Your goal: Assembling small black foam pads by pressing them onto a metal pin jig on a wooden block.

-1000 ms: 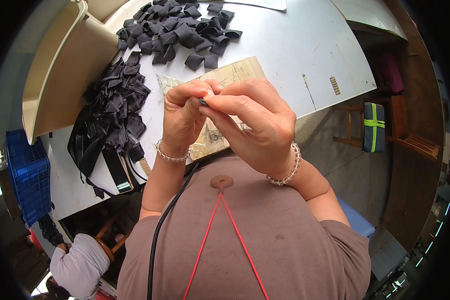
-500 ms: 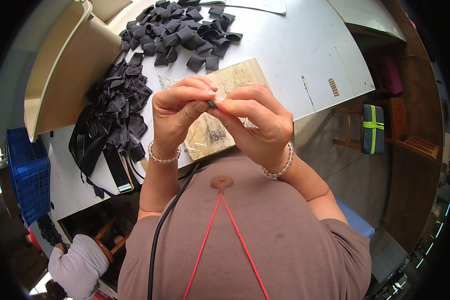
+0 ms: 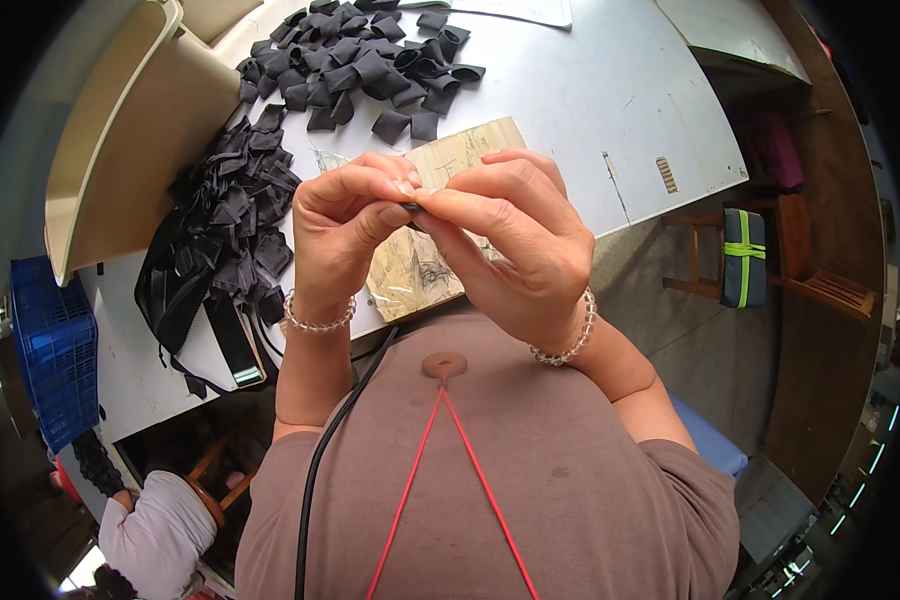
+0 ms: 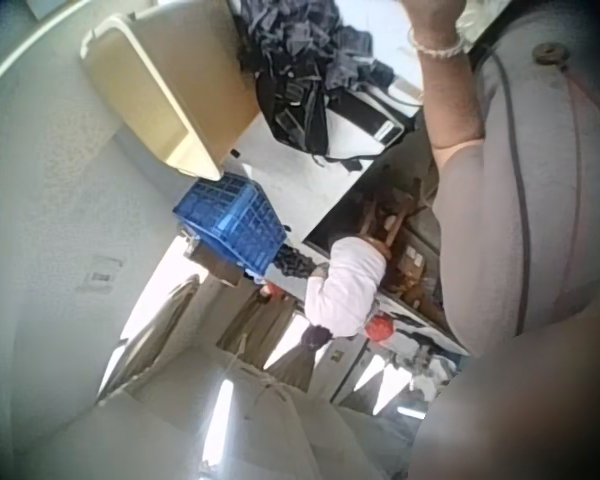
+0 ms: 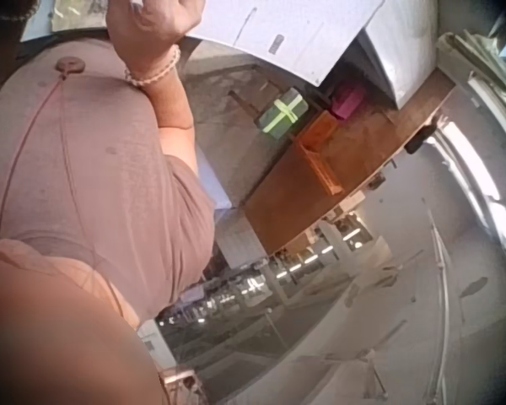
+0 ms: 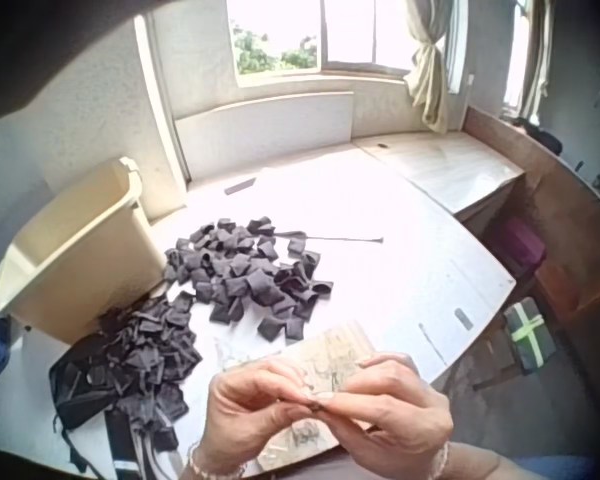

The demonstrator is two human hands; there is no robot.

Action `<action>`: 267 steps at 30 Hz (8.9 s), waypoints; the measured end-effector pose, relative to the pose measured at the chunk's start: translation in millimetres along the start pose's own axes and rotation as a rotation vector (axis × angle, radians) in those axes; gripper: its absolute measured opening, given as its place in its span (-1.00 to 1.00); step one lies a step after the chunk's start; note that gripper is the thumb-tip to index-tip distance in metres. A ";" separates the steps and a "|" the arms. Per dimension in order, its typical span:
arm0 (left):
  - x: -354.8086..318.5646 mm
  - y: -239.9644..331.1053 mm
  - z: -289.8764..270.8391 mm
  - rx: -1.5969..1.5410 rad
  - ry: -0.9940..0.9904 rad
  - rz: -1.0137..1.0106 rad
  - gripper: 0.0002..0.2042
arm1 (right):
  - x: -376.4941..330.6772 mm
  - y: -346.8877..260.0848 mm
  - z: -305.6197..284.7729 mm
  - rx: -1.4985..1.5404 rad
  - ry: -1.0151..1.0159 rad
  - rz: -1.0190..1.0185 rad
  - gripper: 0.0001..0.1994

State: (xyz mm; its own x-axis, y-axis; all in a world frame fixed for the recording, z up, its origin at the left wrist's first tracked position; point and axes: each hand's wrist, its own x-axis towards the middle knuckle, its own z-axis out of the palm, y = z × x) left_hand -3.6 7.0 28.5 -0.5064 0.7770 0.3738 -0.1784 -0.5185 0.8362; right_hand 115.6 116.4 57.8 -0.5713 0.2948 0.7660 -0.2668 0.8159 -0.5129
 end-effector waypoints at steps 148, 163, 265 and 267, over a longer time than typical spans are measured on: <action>-4.0 -17.0 -1.6 0.118 0.047 0.167 -0.85 | -6.9 5.1 2.8 0.027 -0.011 0.036 -0.87; -2.6 -4.5 8.1 0.199 0.053 0.087 -0.84 | -22.3 16.3 11.5 0.177 0.087 0.078 -0.85; -16.0 -2.4 5.7 0.135 0.202 -0.104 -0.84 | 4.1 2.9 2.7 0.212 -0.072 0.223 -0.86; -16.5 -3.7 4.1 0.156 0.202 -0.118 -0.83 | 5.6 3.0 2.3 0.226 -0.076 0.224 -0.86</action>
State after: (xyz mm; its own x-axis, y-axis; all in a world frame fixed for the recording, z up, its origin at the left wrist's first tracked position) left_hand 8.9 -2.4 21.0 -0.6503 0.7341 0.1955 -0.1219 -0.3548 0.9270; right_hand 109.9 119.4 59.7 -0.6889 0.4097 0.5979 -0.2889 0.6014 -0.7449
